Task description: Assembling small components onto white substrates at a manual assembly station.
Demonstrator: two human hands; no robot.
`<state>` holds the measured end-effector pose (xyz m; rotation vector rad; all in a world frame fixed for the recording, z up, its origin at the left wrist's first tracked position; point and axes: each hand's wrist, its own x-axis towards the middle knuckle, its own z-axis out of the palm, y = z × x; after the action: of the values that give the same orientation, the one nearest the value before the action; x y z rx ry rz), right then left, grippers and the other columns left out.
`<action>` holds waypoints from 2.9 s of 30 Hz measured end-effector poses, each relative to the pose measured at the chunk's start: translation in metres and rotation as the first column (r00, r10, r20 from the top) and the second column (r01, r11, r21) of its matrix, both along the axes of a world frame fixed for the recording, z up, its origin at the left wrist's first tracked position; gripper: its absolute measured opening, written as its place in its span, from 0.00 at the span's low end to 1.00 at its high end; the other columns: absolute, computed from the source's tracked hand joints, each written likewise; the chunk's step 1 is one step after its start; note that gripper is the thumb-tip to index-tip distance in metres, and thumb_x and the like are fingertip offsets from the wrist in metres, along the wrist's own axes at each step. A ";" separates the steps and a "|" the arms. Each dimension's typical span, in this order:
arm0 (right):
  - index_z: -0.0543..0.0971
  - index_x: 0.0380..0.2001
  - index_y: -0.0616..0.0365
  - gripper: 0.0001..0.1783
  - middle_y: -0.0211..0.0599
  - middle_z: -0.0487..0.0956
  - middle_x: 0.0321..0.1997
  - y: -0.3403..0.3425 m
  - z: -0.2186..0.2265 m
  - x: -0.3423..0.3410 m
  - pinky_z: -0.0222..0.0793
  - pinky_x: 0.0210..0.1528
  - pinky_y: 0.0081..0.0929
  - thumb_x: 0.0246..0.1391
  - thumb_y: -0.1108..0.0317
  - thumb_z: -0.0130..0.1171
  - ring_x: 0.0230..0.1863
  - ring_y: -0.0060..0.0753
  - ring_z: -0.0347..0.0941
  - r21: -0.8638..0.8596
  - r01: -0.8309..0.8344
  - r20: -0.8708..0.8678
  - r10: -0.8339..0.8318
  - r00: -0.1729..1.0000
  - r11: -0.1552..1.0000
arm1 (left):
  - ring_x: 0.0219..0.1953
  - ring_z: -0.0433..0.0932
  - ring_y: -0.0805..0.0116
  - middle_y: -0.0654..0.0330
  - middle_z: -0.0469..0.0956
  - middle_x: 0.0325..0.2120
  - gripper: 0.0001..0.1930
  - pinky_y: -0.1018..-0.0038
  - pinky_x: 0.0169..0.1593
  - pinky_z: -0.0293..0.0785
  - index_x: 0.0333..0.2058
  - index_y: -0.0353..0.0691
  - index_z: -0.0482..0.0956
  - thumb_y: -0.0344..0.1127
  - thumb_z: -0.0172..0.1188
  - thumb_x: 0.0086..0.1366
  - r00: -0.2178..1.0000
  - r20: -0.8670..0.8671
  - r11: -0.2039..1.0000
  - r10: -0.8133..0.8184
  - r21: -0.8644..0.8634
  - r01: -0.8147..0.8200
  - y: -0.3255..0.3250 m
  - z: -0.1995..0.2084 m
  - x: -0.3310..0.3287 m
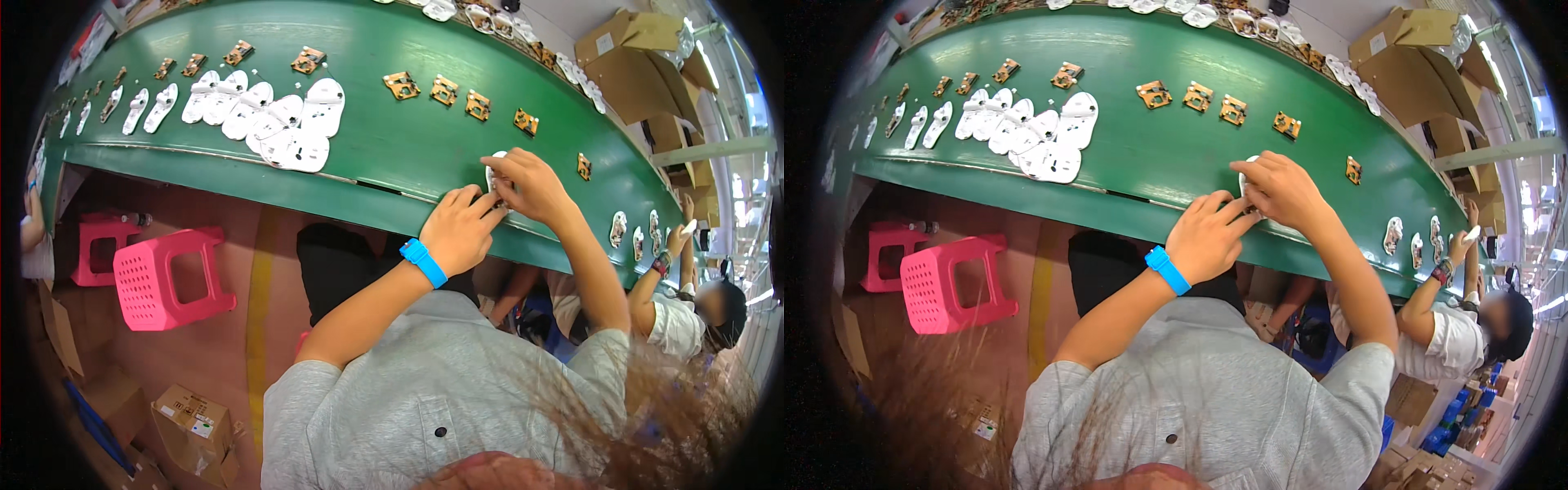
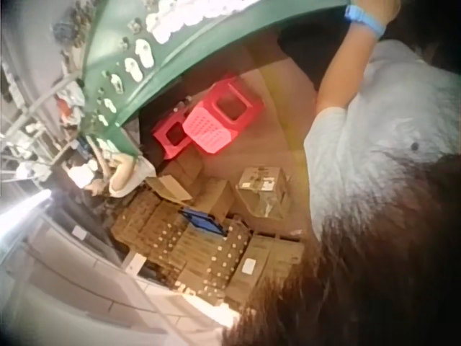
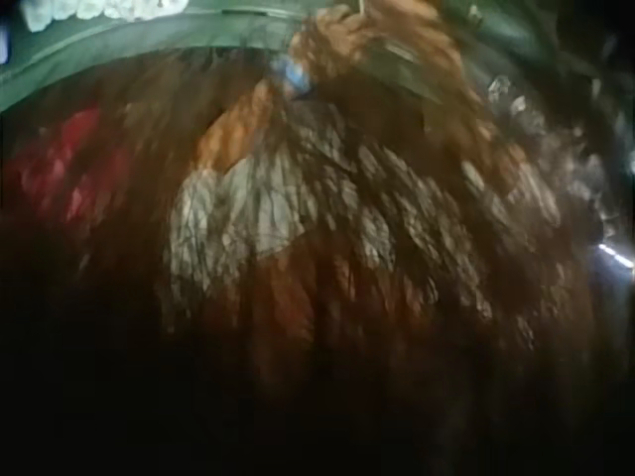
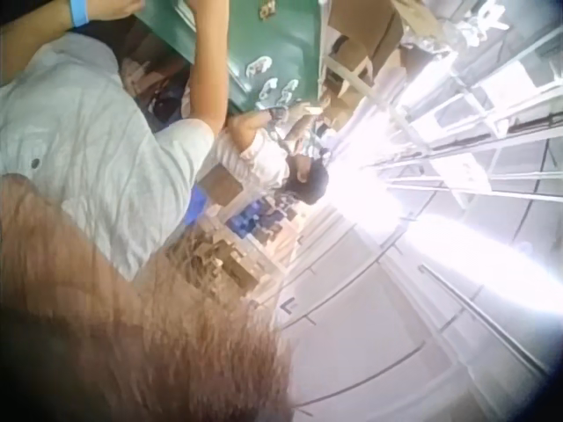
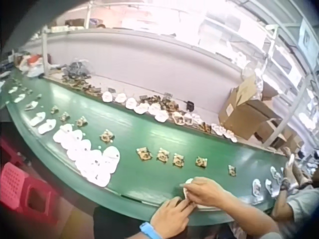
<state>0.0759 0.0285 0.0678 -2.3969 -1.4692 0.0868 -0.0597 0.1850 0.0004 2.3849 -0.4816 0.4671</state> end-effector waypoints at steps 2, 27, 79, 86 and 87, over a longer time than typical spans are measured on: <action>0.83 0.47 0.57 0.19 0.38 0.82 0.37 -0.008 0.000 -0.012 0.76 0.46 0.43 0.49 0.78 0.63 0.41 0.48 0.78 0.089 0.040 0.057 -0.045 0.997 0.995 | 0.60 0.71 0.56 0.63 0.76 0.58 0.25 0.58 0.64 0.69 0.56 0.48 0.82 0.33 0.65 0.57 1.000 0.014 1.000 0.007 0.016 -0.007 0.002 0.001 -0.004; 0.77 0.39 0.59 0.17 0.38 0.77 0.40 -0.051 -0.052 -0.013 0.68 0.53 0.35 0.50 0.66 0.72 0.46 0.41 0.71 0.256 0.438 -0.398 -0.319 0.860 0.862 | 0.58 0.71 0.55 0.64 0.74 0.61 0.29 0.57 0.59 0.68 0.58 0.49 0.79 0.34 0.66 0.54 0.994 -0.107 0.992 0.022 0.129 -0.008 0.006 0.015 0.003; 0.88 0.45 0.61 0.28 0.49 0.88 0.44 -0.204 -0.043 0.099 0.79 0.52 0.35 0.42 0.54 0.74 0.45 0.42 0.85 -0.054 0.888 -0.125 -0.885 0.448 0.457 | 0.42 0.81 0.51 0.47 0.79 0.40 0.24 0.61 0.47 0.77 0.56 0.37 0.79 0.19 0.62 0.60 0.946 0.056 0.947 0.318 -0.068 -0.314 0.155 0.012 0.007; 0.87 0.47 0.60 0.26 0.40 0.85 0.41 -0.129 -0.016 0.050 0.77 0.45 0.29 0.44 0.59 0.75 0.37 0.29 0.79 0.298 0.800 -0.217 -0.779 0.588 0.521 | 0.46 0.78 0.46 0.49 0.81 0.41 0.21 0.58 0.49 0.76 0.52 0.37 0.81 0.16 0.60 0.60 0.979 0.073 0.975 0.193 -0.128 -0.182 0.137 0.017 0.025; 0.87 0.47 0.57 0.24 0.39 0.83 0.38 -0.094 -0.005 0.029 0.77 0.44 0.29 0.44 0.60 0.75 0.37 0.30 0.78 0.240 0.735 -0.179 -0.715 0.675 0.634 | 0.46 0.78 0.46 0.50 0.81 0.42 0.21 0.57 0.50 0.76 0.52 0.37 0.81 0.16 0.60 0.59 0.984 0.064 0.978 0.168 -0.139 -0.158 0.137 0.017 0.024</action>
<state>0.1049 -0.0658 0.0626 -2.4958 -0.3365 -0.2290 -0.0353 0.3217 0.0171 2.2930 -0.2795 0.6445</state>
